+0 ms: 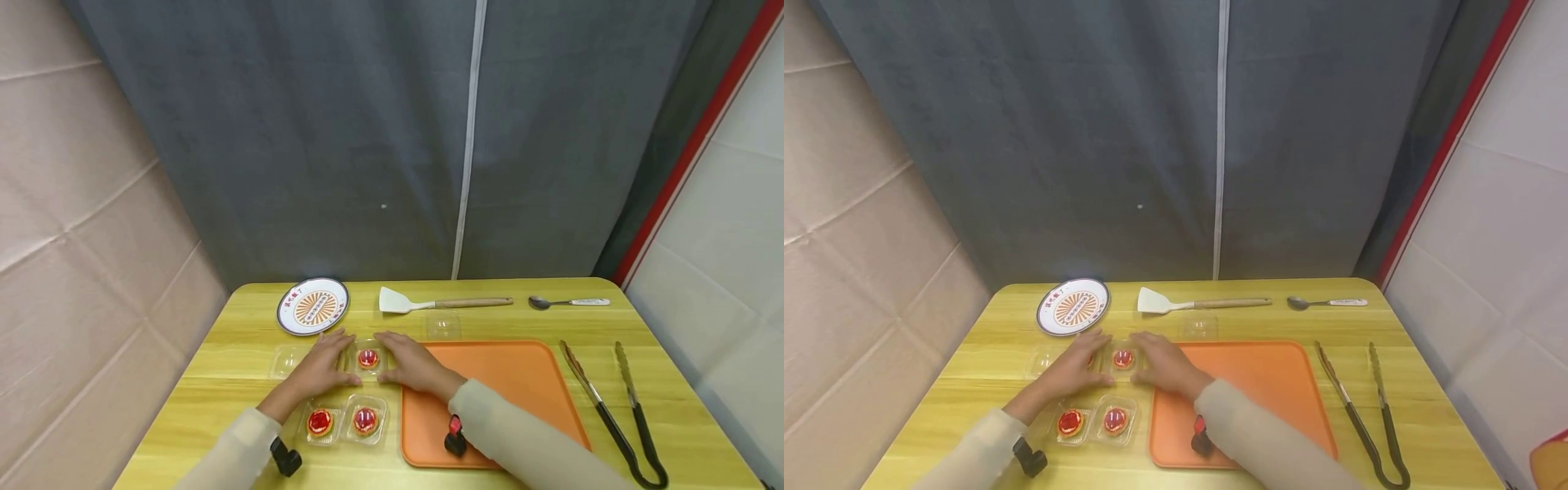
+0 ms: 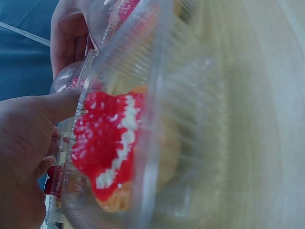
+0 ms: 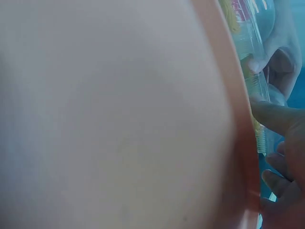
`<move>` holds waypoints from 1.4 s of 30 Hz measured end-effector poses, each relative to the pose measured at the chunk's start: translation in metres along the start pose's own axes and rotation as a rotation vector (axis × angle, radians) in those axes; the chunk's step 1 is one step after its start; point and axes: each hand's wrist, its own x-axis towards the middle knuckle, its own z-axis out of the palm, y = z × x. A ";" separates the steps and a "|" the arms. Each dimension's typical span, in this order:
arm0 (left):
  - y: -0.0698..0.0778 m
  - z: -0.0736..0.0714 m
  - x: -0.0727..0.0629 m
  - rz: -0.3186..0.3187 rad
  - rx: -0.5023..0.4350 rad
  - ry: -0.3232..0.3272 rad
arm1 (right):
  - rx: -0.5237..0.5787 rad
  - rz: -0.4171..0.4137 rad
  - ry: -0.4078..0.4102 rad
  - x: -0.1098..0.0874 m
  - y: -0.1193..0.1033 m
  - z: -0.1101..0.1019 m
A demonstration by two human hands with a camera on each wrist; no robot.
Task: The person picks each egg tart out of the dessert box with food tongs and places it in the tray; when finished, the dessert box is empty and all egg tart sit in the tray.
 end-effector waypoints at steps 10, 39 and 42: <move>-0.002 0.008 0.003 0.035 0.094 0.027 | -0.029 0.022 0.018 0.001 -0.002 0.003; 0.000 0.012 0.004 0.049 0.124 0.072 | 0.098 0.009 0.016 0.002 -0.002 -0.004; 0.001 0.009 0.004 0.051 0.111 0.056 | 0.088 0.001 0.026 0.003 -0.001 -0.004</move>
